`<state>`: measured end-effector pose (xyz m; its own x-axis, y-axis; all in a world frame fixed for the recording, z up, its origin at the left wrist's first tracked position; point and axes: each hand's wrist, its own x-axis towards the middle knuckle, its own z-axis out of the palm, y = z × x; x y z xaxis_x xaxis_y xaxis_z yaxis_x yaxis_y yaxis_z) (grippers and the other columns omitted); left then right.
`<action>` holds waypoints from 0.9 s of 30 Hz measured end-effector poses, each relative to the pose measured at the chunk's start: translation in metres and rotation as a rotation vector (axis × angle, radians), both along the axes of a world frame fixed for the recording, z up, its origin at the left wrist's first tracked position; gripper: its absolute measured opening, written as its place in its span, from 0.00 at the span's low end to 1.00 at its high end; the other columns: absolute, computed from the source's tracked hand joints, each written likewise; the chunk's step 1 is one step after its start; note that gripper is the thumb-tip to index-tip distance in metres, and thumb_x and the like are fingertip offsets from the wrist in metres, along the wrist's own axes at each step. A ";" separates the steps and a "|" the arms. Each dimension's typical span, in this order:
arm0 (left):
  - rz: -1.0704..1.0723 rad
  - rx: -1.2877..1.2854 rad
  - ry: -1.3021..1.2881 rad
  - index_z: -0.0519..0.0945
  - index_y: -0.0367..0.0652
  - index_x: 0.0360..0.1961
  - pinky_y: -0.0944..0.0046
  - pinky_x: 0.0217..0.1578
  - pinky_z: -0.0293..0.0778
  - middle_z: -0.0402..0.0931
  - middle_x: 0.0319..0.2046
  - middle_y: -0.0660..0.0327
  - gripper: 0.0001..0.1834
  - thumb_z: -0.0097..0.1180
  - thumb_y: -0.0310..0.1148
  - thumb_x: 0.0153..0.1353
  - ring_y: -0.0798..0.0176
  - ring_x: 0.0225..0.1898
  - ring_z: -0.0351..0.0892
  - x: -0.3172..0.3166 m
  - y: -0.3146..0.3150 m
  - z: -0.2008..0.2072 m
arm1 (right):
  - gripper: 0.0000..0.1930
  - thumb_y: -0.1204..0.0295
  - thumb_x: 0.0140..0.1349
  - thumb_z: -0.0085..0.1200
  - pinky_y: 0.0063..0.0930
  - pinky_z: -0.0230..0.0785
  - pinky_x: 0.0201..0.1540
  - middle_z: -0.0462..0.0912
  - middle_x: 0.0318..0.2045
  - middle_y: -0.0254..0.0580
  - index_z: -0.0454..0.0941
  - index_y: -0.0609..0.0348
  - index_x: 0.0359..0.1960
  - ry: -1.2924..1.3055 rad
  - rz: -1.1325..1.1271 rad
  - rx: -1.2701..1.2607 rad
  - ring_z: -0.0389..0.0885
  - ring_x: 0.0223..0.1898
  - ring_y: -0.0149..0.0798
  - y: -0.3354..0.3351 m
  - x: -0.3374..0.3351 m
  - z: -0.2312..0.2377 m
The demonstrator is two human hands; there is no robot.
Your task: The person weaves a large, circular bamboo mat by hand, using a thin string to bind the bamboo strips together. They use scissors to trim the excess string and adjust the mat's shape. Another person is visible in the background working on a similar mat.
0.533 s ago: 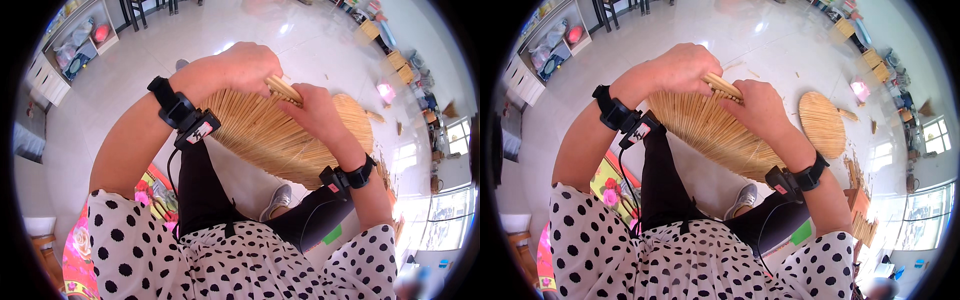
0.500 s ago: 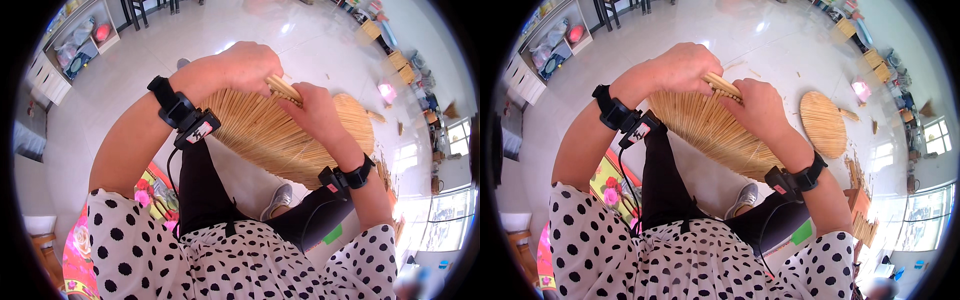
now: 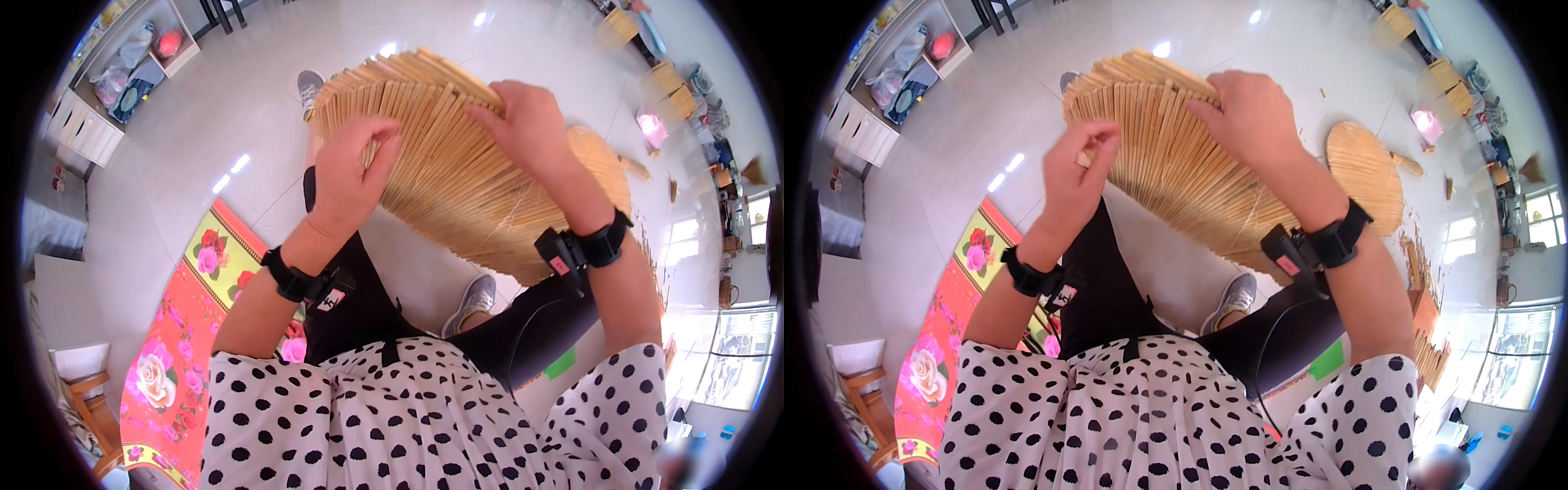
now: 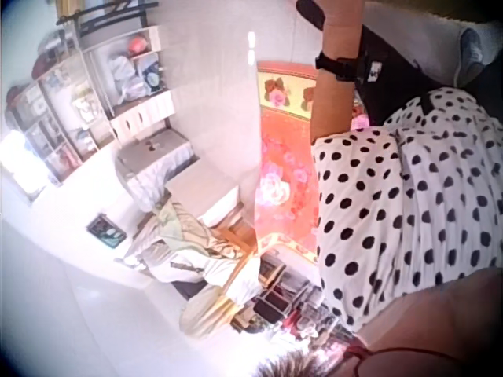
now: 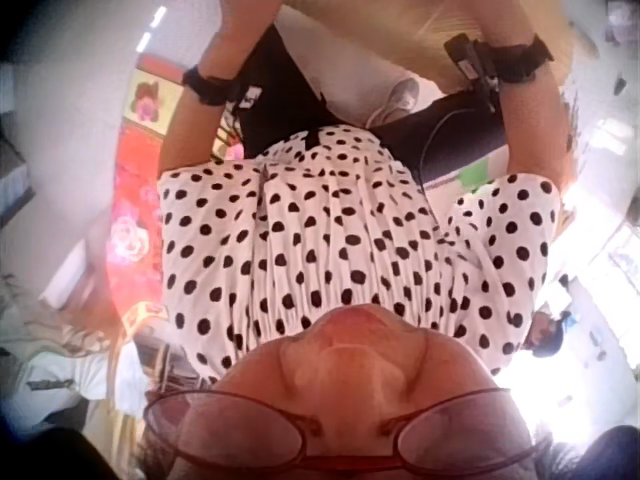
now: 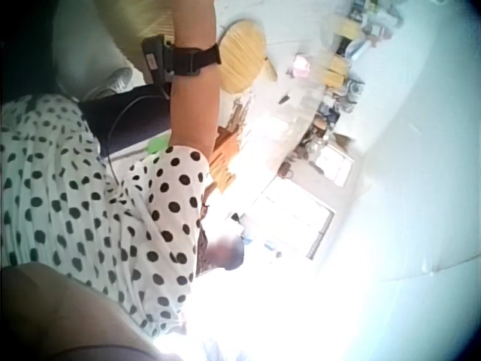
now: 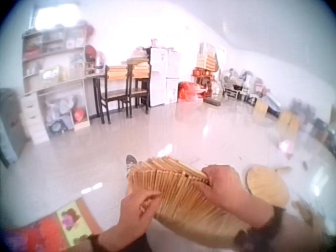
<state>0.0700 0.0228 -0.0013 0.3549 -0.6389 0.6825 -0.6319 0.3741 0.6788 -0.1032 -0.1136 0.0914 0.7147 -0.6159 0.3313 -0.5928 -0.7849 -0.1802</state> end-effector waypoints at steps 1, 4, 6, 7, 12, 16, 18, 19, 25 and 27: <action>0.001 0.220 0.109 0.80 0.39 0.39 0.63 0.37 0.75 0.80 0.33 0.54 0.08 0.58 0.28 0.59 0.57 0.34 0.80 -0.003 0.003 -0.025 | 0.17 0.56 0.58 0.57 0.44 0.73 0.36 0.81 0.27 0.47 0.81 0.60 0.30 0.011 -0.004 -0.007 0.80 0.32 0.53 -0.003 -0.001 0.000; -0.023 0.579 0.185 0.81 0.39 0.39 0.62 0.38 0.76 0.81 0.34 0.52 0.09 0.58 0.32 0.60 0.56 0.36 0.81 0.005 0.011 -0.109 | 0.16 0.56 0.58 0.57 0.43 0.73 0.36 0.81 0.26 0.48 0.82 0.58 0.32 -0.010 -0.009 -0.012 0.80 0.32 0.53 -0.008 0.002 -0.004; -0.016 0.669 0.171 0.81 0.39 0.38 0.61 0.38 0.76 0.81 0.35 0.52 0.09 0.58 0.33 0.59 0.55 0.37 0.82 0.008 0.012 -0.146 | 0.16 0.56 0.58 0.57 0.44 0.73 0.36 0.81 0.25 0.48 0.82 0.58 0.32 -0.012 -0.015 0.020 0.81 0.31 0.53 -0.012 0.005 -0.006; 0.001 0.687 0.171 0.82 0.40 0.37 0.60 0.39 0.77 0.81 0.35 0.52 0.09 0.58 0.33 0.58 0.55 0.37 0.82 0.006 0.010 -0.155 | 0.17 0.56 0.58 0.57 0.44 0.73 0.36 0.81 0.24 0.48 0.82 0.58 0.32 -0.013 -0.018 0.033 0.81 0.31 0.53 -0.012 0.006 -0.007; 0.018 0.656 0.179 0.82 0.40 0.37 0.61 0.40 0.77 0.81 0.34 0.54 0.08 0.60 0.30 0.57 0.57 0.37 0.83 -0.015 -0.016 -0.180 | 0.17 0.55 0.58 0.57 0.45 0.73 0.36 0.81 0.24 0.48 0.82 0.58 0.32 0.009 -0.026 0.021 0.81 0.31 0.53 -0.011 0.008 -0.005; 0.152 0.547 0.129 0.82 0.41 0.34 0.61 0.38 0.77 0.81 0.32 0.54 0.07 0.63 0.29 0.54 0.56 0.35 0.83 -0.033 -0.037 -0.190 | 0.17 0.55 0.59 0.56 0.44 0.73 0.37 0.82 0.26 0.48 0.82 0.58 0.32 0.017 -0.003 -0.006 0.81 0.32 0.53 -0.009 0.009 -0.005; 0.235 0.533 0.110 0.81 0.41 0.33 0.60 0.36 0.77 0.81 0.31 0.54 0.06 0.64 0.29 0.53 0.55 0.34 0.83 -0.039 -0.042 -0.194 | 0.17 0.55 0.59 0.56 0.44 0.73 0.37 0.82 0.26 0.48 0.81 0.58 0.32 -0.003 0.014 -0.016 0.81 0.32 0.53 -0.009 0.010 -0.007; 0.276 0.536 0.112 0.81 0.42 0.32 0.60 0.36 0.77 0.81 0.30 0.54 0.06 0.64 0.29 0.53 0.54 0.34 0.83 -0.042 -0.042 -0.195 | 0.17 0.55 0.59 0.56 0.44 0.73 0.37 0.82 0.27 0.48 0.81 0.59 0.32 -0.013 0.023 -0.021 0.81 0.33 0.53 -0.008 0.011 -0.007; 0.408 0.463 0.159 0.79 0.43 0.31 0.58 0.34 0.77 0.80 0.27 0.56 0.08 0.66 0.30 0.51 0.53 0.32 0.83 -0.061 -0.049 -0.194 | 0.17 0.55 0.58 0.56 0.44 0.74 0.37 0.82 0.27 0.47 0.80 0.59 0.31 0.017 0.003 -0.022 0.81 0.33 0.52 -0.003 0.015 -0.007; 0.412 0.451 0.186 0.78 0.44 0.32 0.56 0.33 0.75 0.79 0.28 0.56 0.09 0.66 0.30 0.51 0.52 0.32 0.82 -0.064 -0.051 -0.194 | 0.17 0.55 0.59 0.56 0.44 0.74 0.37 0.82 0.27 0.47 0.80 0.59 0.31 0.035 -0.012 -0.029 0.81 0.33 0.52 -0.002 0.016 -0.006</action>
<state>0.0058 -0.0284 -0.1956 0.7195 -0.6347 0.2819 -0.5197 -0.2228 0.8248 -0.0873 -0.1154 0.0852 0.7188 -0.6150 0.3242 -0.6079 -0.7823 -0.1361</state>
